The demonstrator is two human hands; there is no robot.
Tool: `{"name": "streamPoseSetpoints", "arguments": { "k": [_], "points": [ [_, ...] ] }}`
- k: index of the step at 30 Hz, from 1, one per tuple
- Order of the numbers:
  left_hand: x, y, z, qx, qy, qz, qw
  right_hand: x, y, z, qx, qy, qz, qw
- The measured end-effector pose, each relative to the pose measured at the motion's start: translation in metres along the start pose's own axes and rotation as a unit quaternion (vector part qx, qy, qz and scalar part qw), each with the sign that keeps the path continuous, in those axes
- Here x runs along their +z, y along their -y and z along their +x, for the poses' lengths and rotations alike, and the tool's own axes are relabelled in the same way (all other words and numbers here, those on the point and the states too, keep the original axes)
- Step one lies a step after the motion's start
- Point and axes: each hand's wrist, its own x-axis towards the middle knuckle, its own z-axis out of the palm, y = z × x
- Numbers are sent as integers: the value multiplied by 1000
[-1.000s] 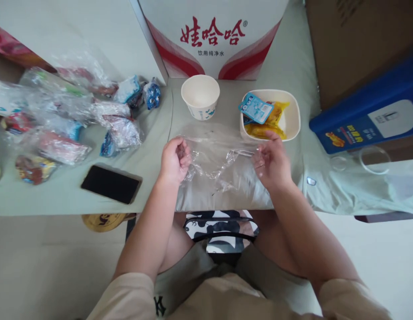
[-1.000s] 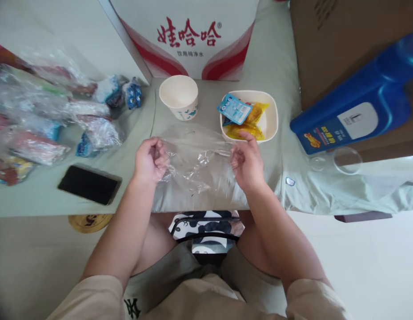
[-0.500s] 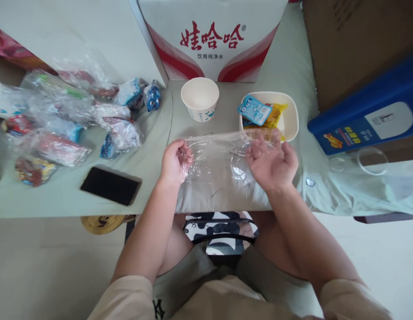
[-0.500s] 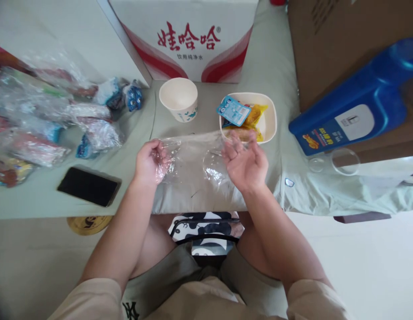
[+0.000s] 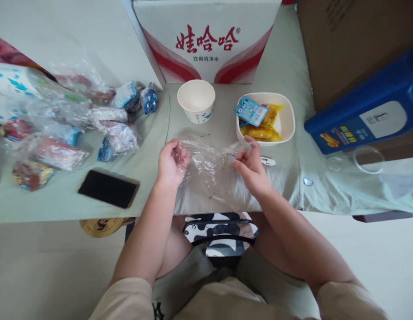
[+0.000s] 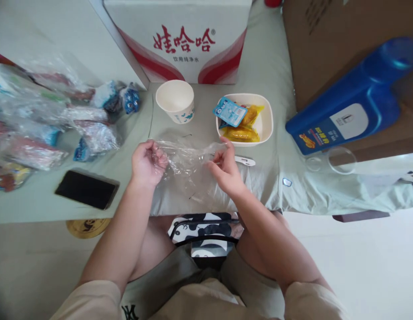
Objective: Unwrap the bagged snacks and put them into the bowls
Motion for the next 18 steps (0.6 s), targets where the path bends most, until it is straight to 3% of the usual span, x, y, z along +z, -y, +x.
{"name": "streamPoseSetpoints", "arguments": {
  "k": [4, 9, 18],
  "points": [
    [1, 1, -1, 5, 2, -3, 1000, 2, -5, -1, -10, 11, -66, 998],
    [3, -2, -4, -4, 9, -1, 1000, 2, -8, -3, 17, 57, -51, 997],
    [3, -4, -6, 10, 23, 2, 1000, 5, -3, -5, 41, 61, -30, 997]
  ]
}}
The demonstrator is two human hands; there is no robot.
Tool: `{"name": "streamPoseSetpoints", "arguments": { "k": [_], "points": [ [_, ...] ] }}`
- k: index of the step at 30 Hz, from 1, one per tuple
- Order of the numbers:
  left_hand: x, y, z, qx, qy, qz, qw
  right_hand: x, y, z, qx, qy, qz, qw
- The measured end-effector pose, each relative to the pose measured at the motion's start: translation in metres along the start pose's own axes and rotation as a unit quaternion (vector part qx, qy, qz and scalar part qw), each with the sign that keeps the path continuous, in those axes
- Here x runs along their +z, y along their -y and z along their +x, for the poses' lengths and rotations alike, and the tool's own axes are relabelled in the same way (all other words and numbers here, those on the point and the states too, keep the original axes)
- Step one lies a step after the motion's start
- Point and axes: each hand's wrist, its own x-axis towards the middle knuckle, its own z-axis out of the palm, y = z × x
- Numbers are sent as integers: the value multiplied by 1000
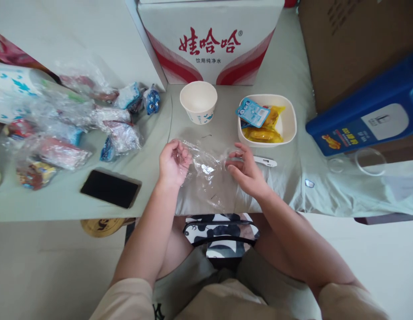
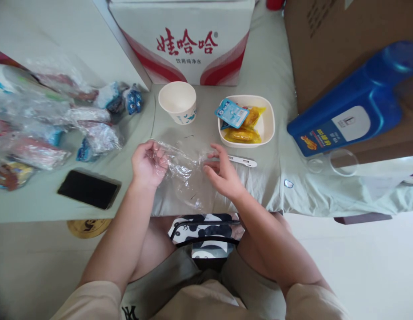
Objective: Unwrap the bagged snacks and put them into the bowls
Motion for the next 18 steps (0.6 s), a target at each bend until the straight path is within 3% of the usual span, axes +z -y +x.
{"name": "streamPoseSetpoints", "arguments": {
  "k": [3, 7, 14, 16, 18],
  "points": [
    [-1, 0, 1, -2, -4, 10, 1000, 2, 0, -1, -16, 24, -4, 1000],
    [-2, 0, 0, 1, -7, 14, 1000, 3, 1, -1, -50, 11, -29, 998],
    [-2, 0, 0, 2, 12, 0, 1000, 4, 2, -4, -2, 75, -8, 997],
    [-2, 0, 0, 8, 15, 1, 1000, 6, 2, -5, 1, 67, -11, 998],
    [-2, -1, -1, 17, 21, -4, 1000, 8, 2, -6, -26, 22, -11, 999]
  ]
}}
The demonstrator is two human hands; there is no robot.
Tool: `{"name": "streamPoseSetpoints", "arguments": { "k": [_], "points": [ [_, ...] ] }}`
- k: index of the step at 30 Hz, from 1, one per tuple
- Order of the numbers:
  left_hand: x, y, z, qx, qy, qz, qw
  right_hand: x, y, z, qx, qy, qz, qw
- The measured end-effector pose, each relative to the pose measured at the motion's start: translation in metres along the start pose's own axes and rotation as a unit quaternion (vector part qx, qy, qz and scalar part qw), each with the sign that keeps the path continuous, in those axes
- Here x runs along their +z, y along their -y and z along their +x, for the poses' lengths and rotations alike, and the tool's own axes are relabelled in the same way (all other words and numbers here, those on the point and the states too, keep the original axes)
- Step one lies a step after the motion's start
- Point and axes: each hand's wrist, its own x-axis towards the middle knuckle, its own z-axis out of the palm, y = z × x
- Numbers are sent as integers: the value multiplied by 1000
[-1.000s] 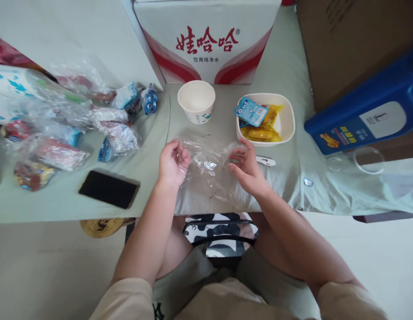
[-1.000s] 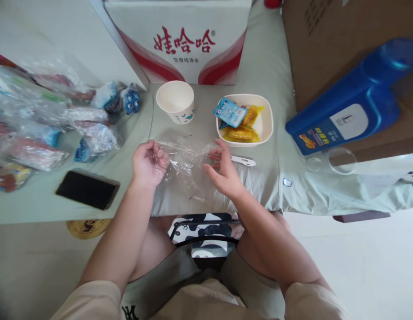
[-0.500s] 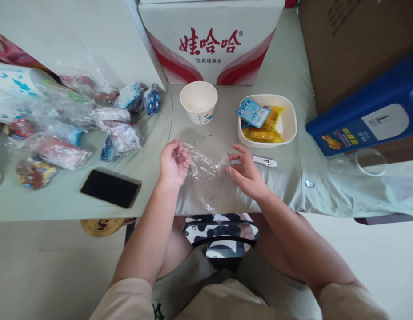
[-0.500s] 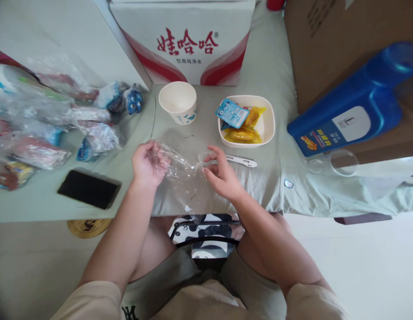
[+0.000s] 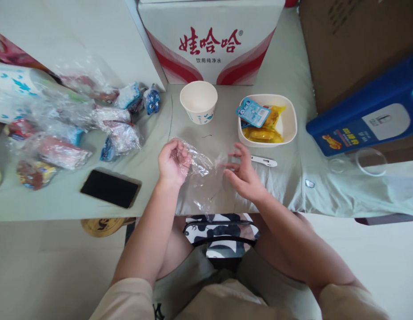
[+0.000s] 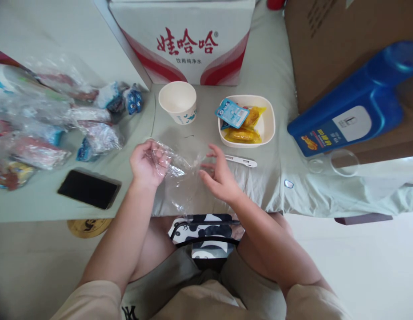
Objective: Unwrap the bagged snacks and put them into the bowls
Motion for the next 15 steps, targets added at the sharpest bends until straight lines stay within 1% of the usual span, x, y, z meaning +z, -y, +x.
{"name": "streamPoseSetpoints", "arguments": {
  "k": [2, 3, 5, 8, 11, 13, 15],
  "points": [
    [0, -2, -2, 8, 10, -11, 1000, 1, 1, 0, -50, -54, 4, 997],
    [0, -2, -4, 11, 16, -16, 1000, 2, 1, 0, -71, -70, 6, 995],
    [0, -4, -7, 19, 27, -22, 999, 2, 1, 0, -81, -68, -1, 994],
    [-2, -5, -9, 37, 32, -16, 999, 1, 2, 0, -31, -46, -61, 997],
    [-6, -5, -8, 56, 24, -5, 998, -2, 3, 1, 3, -53, -128, 990],
    [-8, -4, -6, 59, 21, -4, 998, -5, 5, 2, 14, -23, -121, 992],
    [-10, -3, -6, 54, 25, -13, 998, -9, 8, 2, 47, 39, -63, 996]
  ]
}}
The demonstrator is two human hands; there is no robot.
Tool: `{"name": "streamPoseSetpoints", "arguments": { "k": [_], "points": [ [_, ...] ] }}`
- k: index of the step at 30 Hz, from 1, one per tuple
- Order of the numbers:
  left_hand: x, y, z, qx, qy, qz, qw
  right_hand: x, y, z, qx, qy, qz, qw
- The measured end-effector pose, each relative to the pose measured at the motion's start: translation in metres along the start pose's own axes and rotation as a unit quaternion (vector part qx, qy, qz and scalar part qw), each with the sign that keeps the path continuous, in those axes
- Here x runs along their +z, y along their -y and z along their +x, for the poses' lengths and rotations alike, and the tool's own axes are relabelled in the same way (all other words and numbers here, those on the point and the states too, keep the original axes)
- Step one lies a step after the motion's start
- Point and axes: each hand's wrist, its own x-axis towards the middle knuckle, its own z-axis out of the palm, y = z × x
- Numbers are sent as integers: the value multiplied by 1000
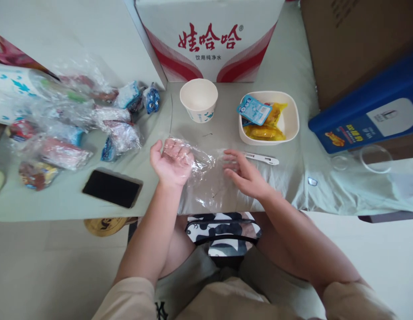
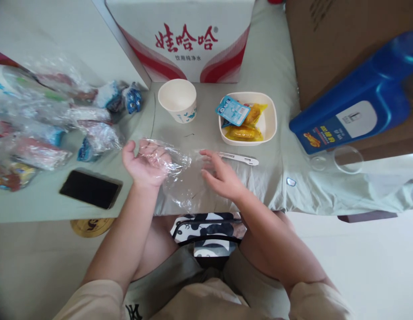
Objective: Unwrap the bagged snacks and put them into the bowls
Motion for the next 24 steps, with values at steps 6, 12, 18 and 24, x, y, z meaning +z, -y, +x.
{"name": "streamPoseSetpoints", "arguments": {
  "k": [6, 12, 18, 24],
  "points": [
    [8, 8, -4, -32, 8, -4, 999, 6, 10, -1, 44, 149, 144, 977],
    [9, 14, 8, -107, 1, 88, 990, -3, 9, 8, 35, -85, 98, 991],
    [-4, 7, 18, -33, -15, 211, 977, -34, 1, 6, 26, -215, 94, 972],
    [-7, 1, 26, -41, -53, 162, 985, -44, 2, 1, -50, -242, 175, 953]
  ]
}}
